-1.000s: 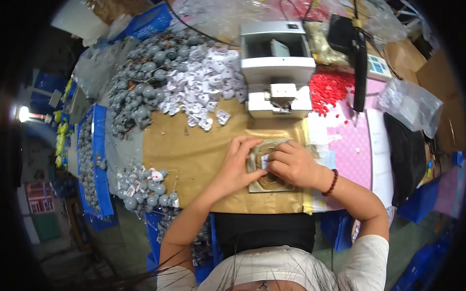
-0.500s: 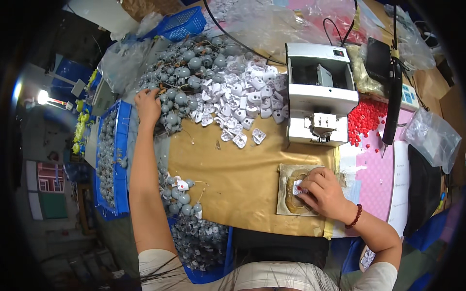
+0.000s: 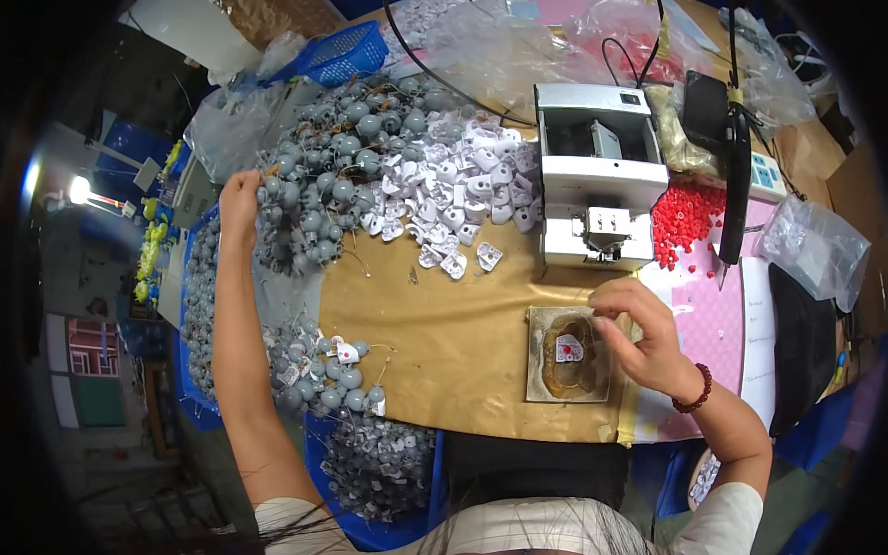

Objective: The recorder is assembling small grey spherical components with white plastic parts using a pneumatic tool and a jig at a workbench.

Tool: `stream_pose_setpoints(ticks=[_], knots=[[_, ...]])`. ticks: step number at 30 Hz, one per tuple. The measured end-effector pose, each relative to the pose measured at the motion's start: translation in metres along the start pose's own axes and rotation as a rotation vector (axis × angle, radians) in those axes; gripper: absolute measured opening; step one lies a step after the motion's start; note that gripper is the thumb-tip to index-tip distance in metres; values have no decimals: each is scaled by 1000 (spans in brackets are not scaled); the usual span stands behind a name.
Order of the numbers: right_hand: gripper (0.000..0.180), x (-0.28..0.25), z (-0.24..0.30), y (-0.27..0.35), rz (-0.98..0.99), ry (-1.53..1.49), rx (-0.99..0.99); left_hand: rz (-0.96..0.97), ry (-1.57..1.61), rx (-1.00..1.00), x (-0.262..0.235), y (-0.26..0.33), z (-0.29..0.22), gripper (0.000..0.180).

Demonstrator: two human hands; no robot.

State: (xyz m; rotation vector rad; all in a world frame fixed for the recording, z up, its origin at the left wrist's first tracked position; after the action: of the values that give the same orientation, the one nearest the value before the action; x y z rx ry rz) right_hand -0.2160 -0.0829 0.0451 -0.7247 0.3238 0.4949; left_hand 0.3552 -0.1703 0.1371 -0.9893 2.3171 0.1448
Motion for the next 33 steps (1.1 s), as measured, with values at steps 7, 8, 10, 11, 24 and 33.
stream_pose_setpoints(ticks=[7,8,10,11,24,33], knots=[[19,21,22,-22,58,-97,-40,258,745,-65,-5,39,-89,15],[19,22,24,-24,60,-103,-44,306,775,-7,-6,37,-97,15],[19,22,24,-26,61,-110,-44,346,811,35,3,54,-117,16],[19,23,22,-26,60,-111,-41,367,830,55,11,65,-125,16],[11,33,9,-18,174,-171,91,321,-352,531,60,125,-28,22],[9,42,12,-21,219,-203,88,91,-677,1004,117,146,-50,41]])
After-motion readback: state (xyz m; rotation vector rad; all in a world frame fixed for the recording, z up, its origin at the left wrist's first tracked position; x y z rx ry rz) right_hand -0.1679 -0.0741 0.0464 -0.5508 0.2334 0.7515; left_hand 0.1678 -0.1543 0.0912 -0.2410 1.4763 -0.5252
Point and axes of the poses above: each hand's wrist, its own y-axis away from the middle knuckle, its own x-axis out of the palm, z = x × y, the point moved 3 cm from there along -y, towards the middle knuckle, and after that the axes turned 11 degrees about -x, right-handed, at the moved point
